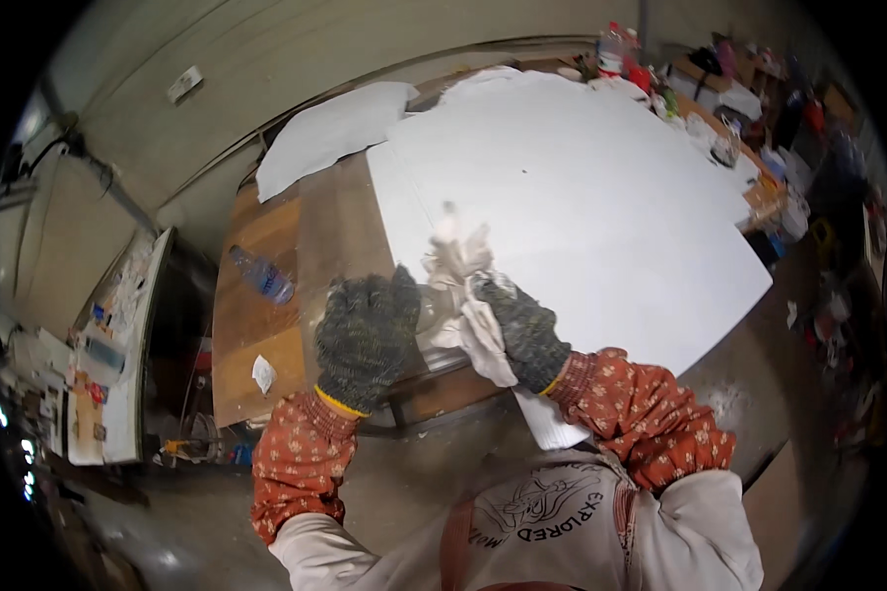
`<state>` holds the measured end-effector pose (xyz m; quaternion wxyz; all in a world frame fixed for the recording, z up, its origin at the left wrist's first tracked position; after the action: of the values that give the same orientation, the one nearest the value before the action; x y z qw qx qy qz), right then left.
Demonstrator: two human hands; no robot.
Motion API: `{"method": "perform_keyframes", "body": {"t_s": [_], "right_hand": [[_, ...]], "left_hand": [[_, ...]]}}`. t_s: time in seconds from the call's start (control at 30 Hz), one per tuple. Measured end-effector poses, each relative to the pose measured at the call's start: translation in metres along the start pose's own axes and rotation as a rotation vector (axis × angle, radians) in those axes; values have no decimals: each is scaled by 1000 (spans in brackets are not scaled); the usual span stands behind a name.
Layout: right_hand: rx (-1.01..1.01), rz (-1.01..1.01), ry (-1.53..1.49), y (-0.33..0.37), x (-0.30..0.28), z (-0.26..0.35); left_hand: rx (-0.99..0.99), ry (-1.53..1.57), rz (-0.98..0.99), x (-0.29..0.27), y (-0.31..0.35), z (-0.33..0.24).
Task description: The person wipes the surfaces and edges of white wooden boards with a cloth. They hold a clear bottle in one hand and rub a cloth over the boards, occasionally lifting and turning them to reach different areas.
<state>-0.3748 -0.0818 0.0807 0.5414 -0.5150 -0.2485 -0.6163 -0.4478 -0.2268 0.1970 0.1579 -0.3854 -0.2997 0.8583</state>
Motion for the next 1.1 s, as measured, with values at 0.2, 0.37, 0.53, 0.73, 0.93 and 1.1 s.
{"method": "perform_keyframes", "body": {"t_s": [0.2,0.37,0.53,0.73,0.93,1.1], "right_hand": [[28,-58,237,-18,-9,3],[-99,-272,362,-34,68,38],[-280,-461,582,-27,3,98],[-474,-3,2235,-15,17,55],[-398,293,2461,-157,16,22],[-387,447,2696,-306,-16,7]], "left_hand": [[-208,256,6,13,12,7],[-900,759,134,82,63,43],[-1241,806,205,134,130,78],[-1490,1054,-315,210,247,94],[-1307,715,-337,160,206,51],[-1267,705,-81,132,192,49]]}}
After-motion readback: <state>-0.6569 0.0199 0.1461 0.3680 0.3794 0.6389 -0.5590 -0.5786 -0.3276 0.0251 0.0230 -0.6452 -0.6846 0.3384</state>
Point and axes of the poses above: each hand's wrist, its own y-axis away from the middle knuckle, its own x-axis out of the palm, z = x × y, the point moved 4 cm from there along -y, towards the middle knuckle, and after that the axes turned 14 degrees about -z, right-handed, at the moved point
